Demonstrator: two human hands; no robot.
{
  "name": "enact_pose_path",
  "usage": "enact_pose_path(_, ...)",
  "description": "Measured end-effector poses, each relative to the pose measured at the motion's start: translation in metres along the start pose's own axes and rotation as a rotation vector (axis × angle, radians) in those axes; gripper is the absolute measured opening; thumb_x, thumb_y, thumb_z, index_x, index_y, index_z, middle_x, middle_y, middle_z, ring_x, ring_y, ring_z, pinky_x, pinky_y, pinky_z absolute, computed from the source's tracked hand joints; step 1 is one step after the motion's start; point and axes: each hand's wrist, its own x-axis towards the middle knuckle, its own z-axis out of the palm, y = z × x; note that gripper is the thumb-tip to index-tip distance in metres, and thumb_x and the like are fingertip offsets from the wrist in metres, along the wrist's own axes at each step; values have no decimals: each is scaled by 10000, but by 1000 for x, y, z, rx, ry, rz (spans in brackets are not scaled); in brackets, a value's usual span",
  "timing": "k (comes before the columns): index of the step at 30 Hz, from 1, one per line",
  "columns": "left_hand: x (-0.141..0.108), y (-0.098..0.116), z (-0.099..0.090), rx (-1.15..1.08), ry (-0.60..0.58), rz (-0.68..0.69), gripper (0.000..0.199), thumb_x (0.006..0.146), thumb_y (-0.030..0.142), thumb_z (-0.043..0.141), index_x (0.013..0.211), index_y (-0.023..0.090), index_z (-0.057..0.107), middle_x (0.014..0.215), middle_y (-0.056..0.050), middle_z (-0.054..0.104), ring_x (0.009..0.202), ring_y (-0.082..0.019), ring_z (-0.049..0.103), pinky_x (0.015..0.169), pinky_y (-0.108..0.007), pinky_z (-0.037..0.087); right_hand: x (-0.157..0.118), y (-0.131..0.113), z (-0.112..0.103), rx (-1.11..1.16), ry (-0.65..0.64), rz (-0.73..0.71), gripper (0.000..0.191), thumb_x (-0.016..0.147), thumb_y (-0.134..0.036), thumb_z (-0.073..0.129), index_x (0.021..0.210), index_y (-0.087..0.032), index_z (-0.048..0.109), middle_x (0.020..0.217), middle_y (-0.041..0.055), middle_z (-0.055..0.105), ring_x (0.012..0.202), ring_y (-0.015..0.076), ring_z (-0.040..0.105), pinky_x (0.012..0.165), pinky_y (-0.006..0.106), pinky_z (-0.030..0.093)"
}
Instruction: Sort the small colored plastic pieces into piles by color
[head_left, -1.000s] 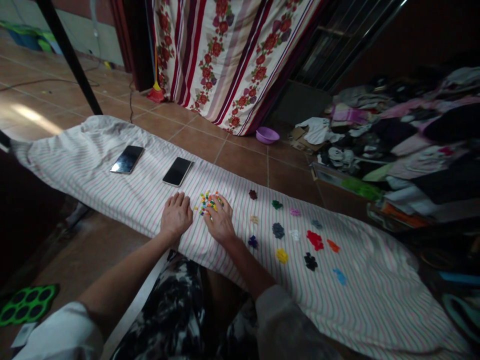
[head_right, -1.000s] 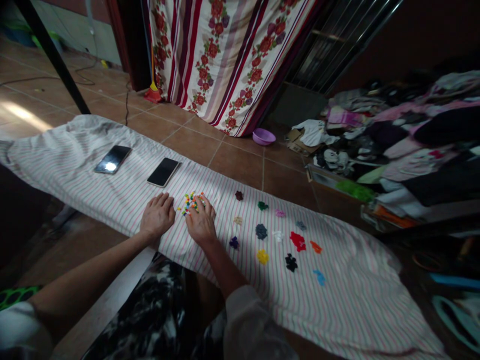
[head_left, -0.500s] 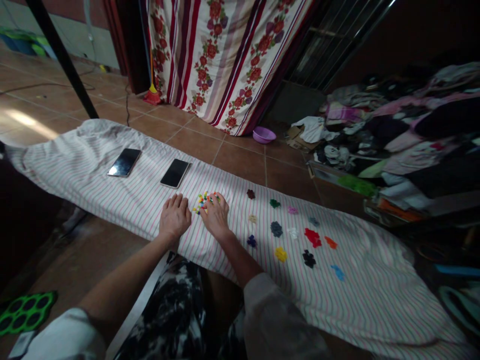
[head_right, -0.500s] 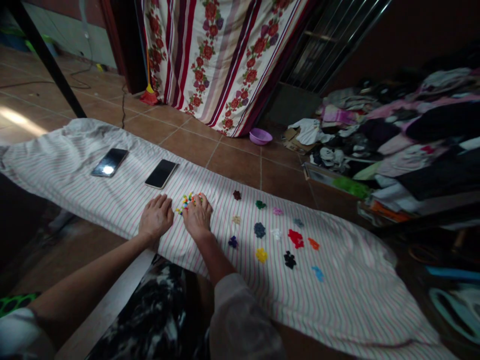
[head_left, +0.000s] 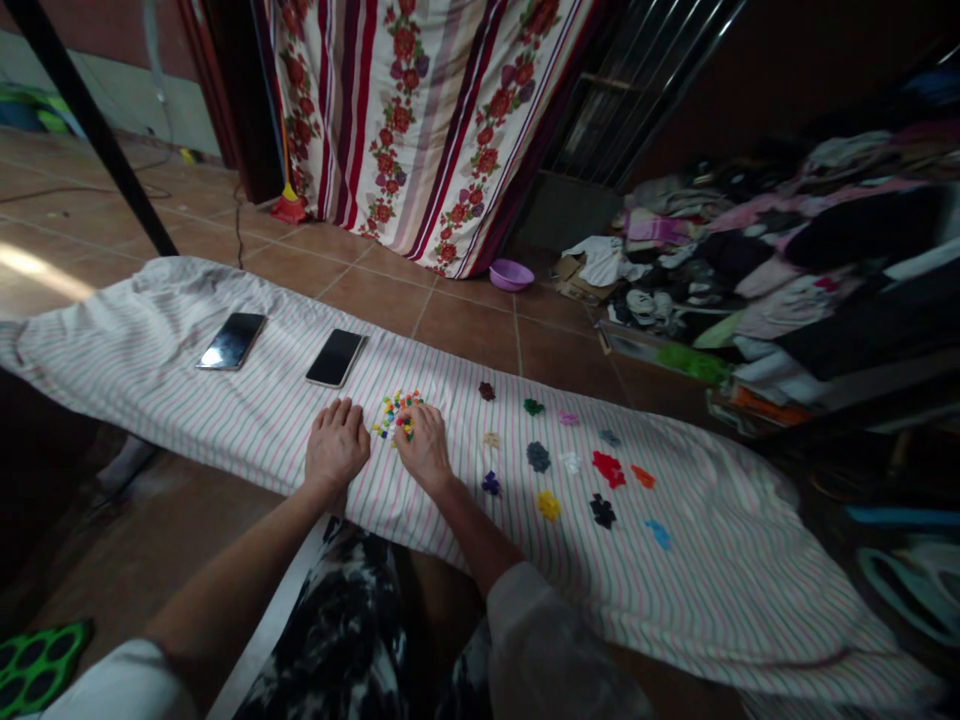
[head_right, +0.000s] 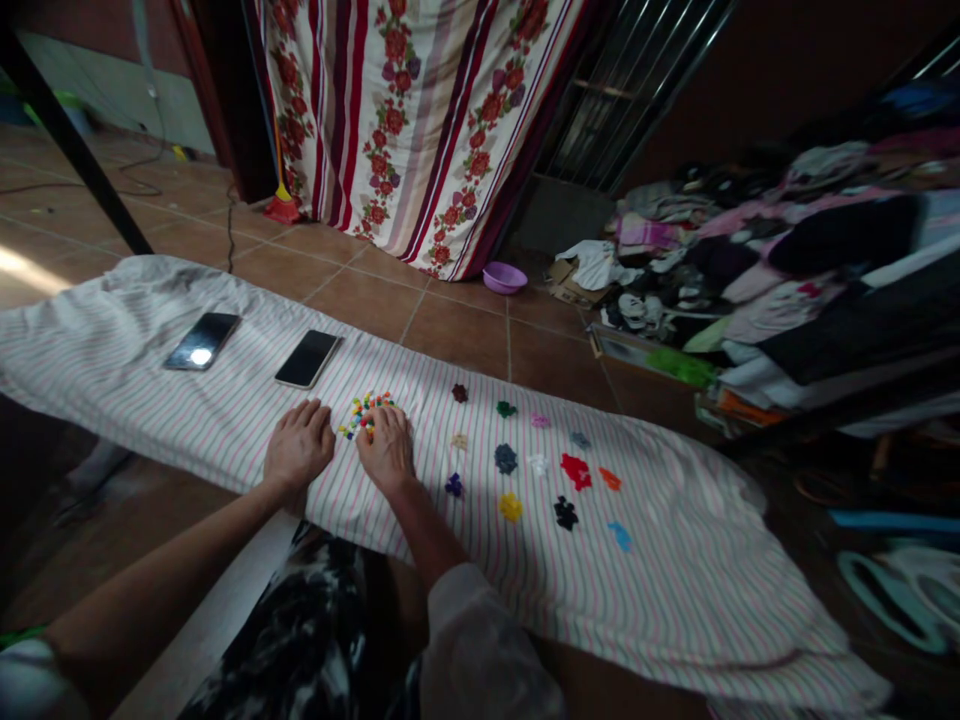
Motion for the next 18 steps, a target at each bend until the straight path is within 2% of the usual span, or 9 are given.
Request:
enact_pose_path(4, 0, -1, 1, -6, -10, 3, 416, 910, 266, 375, 1219, 116, 609, 1376, -173, 566, 1335, -298, 467, 1133, -456, 321, -8, 4, -9, 44, 49, 21, 153, 849, -159, 490, 925, -227, 603, 958, 65, 666, 1014, 228, 579, 958, 357, 455)
enact_pose_path(12, 0, -1, 0, 30, 1, 18, 414, 901, 260, 405, 1216, 106, 624, 1357, -172, 585, 1319, -303, 484, 1114, -456, 351, -31, 16, -31, 145, 248, 109, 102, 822, -187, 507, 882, -227, 579, 888, 44, 657, 919, 211, 601, 858, 346, 488)
enact_pose_path(18, -1, 0, -2, 40, 0, 29, 432, 899, 270, 405, 1228, 90, 620, 1353, -183, 584, 1321, -303, 484, 1116, -449, 351, -51, 37, -62, 148, 394, 117, 101, 822, -230, 483, 877, -218, 566, 824, 46, 641, 840, 208, 607, 815, 354, 494)
